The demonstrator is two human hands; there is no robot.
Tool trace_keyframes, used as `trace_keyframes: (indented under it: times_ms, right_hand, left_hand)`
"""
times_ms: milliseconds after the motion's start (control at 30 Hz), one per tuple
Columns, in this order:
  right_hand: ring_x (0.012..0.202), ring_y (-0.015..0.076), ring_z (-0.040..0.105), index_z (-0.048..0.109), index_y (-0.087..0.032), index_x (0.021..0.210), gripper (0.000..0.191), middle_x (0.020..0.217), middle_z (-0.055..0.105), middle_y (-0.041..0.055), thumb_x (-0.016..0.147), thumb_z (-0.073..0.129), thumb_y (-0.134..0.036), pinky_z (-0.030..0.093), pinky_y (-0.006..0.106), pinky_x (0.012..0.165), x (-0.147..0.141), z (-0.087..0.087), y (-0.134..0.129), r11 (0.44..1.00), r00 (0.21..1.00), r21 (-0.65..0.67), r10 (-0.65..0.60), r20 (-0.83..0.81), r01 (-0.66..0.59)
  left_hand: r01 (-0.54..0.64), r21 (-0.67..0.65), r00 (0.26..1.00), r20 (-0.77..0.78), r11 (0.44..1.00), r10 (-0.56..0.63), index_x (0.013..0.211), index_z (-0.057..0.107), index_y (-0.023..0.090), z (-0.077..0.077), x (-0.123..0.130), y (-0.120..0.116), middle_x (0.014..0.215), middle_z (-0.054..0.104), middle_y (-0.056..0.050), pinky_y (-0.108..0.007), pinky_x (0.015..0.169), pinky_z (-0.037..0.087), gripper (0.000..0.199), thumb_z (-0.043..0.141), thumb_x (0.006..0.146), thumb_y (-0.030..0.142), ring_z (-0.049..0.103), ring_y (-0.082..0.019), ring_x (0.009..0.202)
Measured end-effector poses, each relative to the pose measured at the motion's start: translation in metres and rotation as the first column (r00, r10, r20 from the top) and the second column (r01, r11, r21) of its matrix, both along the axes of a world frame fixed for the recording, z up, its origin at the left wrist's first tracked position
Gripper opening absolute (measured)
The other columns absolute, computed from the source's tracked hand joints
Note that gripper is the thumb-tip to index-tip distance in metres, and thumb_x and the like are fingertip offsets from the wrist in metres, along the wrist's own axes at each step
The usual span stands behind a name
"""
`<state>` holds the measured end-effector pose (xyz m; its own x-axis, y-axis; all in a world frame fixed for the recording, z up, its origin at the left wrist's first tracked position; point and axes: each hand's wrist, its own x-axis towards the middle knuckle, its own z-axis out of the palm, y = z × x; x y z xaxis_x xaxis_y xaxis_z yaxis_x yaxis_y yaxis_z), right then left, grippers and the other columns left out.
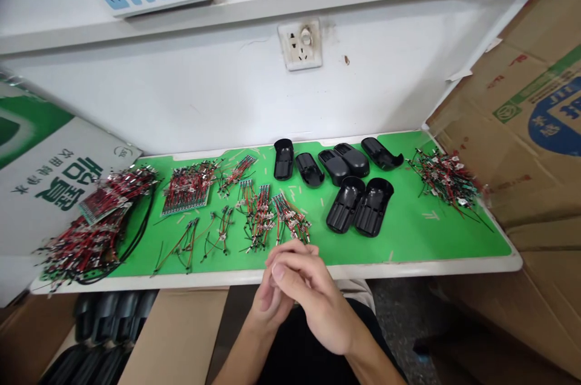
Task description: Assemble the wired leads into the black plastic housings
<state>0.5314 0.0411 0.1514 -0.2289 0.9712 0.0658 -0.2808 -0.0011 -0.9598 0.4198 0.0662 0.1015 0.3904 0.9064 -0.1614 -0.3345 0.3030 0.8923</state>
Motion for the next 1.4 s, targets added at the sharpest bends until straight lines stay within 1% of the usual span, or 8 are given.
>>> trace_keyframes:
  times_ms: [333, 567, 700, 833, 933, 1067, 1200, 1400]
  right_hand:
    - [0.059, 0.0155, 0.046, 0.054, -0.02, 0.058, 0.055, 0.052, 0.047, -0.0019, 0.11, 0.048, -0.038, 0.046, 0.034, 0.089, -0.014, -0.016, -0.002, 0.993, 0.976, -0.009, -0.117, -0.183, 0.118]
    - [0.123, 0.0197, 0.058, 0.067, -0.031, 0.132, 0.037, 0.134, 0.065, 0.0024, 0.107, 0.042, -0.044, 0.05, 0.032, 0.095, 0.011, -0.007, 0.016, 0.938, 0.689, -0.301, -0.105, -0.717, -0.17]
    - [0.139, 0.0147, 0.046, 0.052, -0.037, 0.148, 0.045, 0.156, 0.049, -0.0044, 0.106, 0.038, -0.04, 0.049, 0.03, 0.098, 0.019, -0.01, 0.02, 0.924, 0.532, -0.29, -0.121, -0.838, -0.248]
    - [0.139, 0.0154, 0.046, 0.051, -0.04, 0.149, 0.046, 0.157, 0.046, -0.0053, 0.105, 0.038, -0.043, 0.048, 0.031, 0.098, 0.014, -0.012, 0.02, 0.931, 0.549, -0.277, -0.106, -0.829, -0.239]
    - [0.132, 0.022, 0.052, 0.062, -0.038, 0.137, 0.04, 0.148, 0.056, 0.0004, 0.103, 0.044, -0.048, 0.048, 0.037, 0.096, 0.019, -0.017, 0.022, 0.944, 0.7, -0.3, -0.12, -0.704, -0.14]
    - [0.111, 0.0241, 0.06, 0.07, -0.024, 0.092, 0.014, 0.116, 0.067, 0.0061, 0.095, 0.064, -0.036, 0.045, 0.036, 0.093, 0.066, -0.033, 0.037, 0.891, 0.889, -0.008, -0.454, -0.066, 0.454]
    - [0.103, 0.0264, 0.06, 0.061, -0.022, 0.088, 0.009, 0.106, 0.066, 0.0079, 0.093, 0.057, -0.029, 0.044, 0.039, 0.09, 0.132, -0.05, 0.065, 0.658, 0.524, 0.44, -0.753, 0.398, 0.611]
    - [0.106, 0.0334, 0.056, 0.063, -0.022, 0.121, 0.028, 0.116, 0.069, 0.0109, 0.098, 0.05, -0.03, 0.036, 0.049, 0.09, 0.151, -0.064, 0.098, 0.781, 0.079, 0.562, -0.601, 0.796, 0.273]
  left_hand:
    - [-0.099, -0.074, 0.994, 0.029, 0.992, 0.101, 0.058, 0.056, 0.015, 0.005, 0.009, 0.001, 0.064, 0.055, -0.001, -0.021, 0.057, 0.04, 0.048, 0.091, 0.065, 0.047, 0.049, -0.01, 0.062]
    - [-0.193, 0.157, 0.981, 0.027, 0.969, 0.191, 0.082, 0.063, 0.018, 0.011, -0.02, -0.004, 0.052, 0.048, 0.007, -0.017, 0.042, 0.028, 0.029, 0.067, 0.093, 0.044, 0.035, -0.002, 0.039]
    - [-0.282, 0.364, 0.947, -0.041, 0.887, 0.318, 0.098, 0.066, 0.022, 0.025, -0.044, 0.003, 0.073, 0.059, 0.001, -0.017, 0.049, 0.041, 0.011, 0.057, 0.1, 0.028, 0.053, -0.007, 0.058]
    - [-0.312, 0.473, 0.912, -0.095, 0.824, 0.399, 0.11, 0.064, 0.025, 0.029, -0.051, 0.016, 0.097, 0.066, -0.003, -0.021, 0.071, 0.055, 0.022, 0.071, 0.09, 0.02, 0.063, -0.013, 0.09]
    - [-0.309, 0.497, 0.845, -0.247, 0.811, 0.474, 0.102, 0.067, 0.023, 0.022, -0.053, 0.02, 0.098, 0.066, -0.003, -0.023, 0.085, 0.054, 0.017, 0.075, 0.088, 0.023, 0.063, -0.014, 0.097]
    - [-0.348, 0.537, 0.698, -0.398, 0.768, 0.595, 0.105, 0.065, 0.024, 0.009, -0.061, 0.02, 0.095, 0.066, -0.001, -0.022, 0.079, 0.052, 0.02, 0.074, 0.088, 0.028, 0.062, -0.012, 0.085]
    - [-0.202, 0.57, 0.618, -0.556, 0.796, 0.555, 0.111, 0.063, 0.024, 0.002, -0.069, 0.026, 0.104, 0.068, -0.002, -0.027, 0.079, 0.05, 0.018, 0.065, 0.095, 0.033, 0.062, -0.014, 0.087]
    - [0.171, 0.622, 0.404, -0.752, 0.764, 0.521, 0.108, 0.064, 0.022, 0.004, -0.052, 0.058, 0.108, 0.069, -0.006, -0.038, 0.091, 0.049, 0.02, 0.053, 0.1, 0.036, 0.062, -0.023, 0.102]
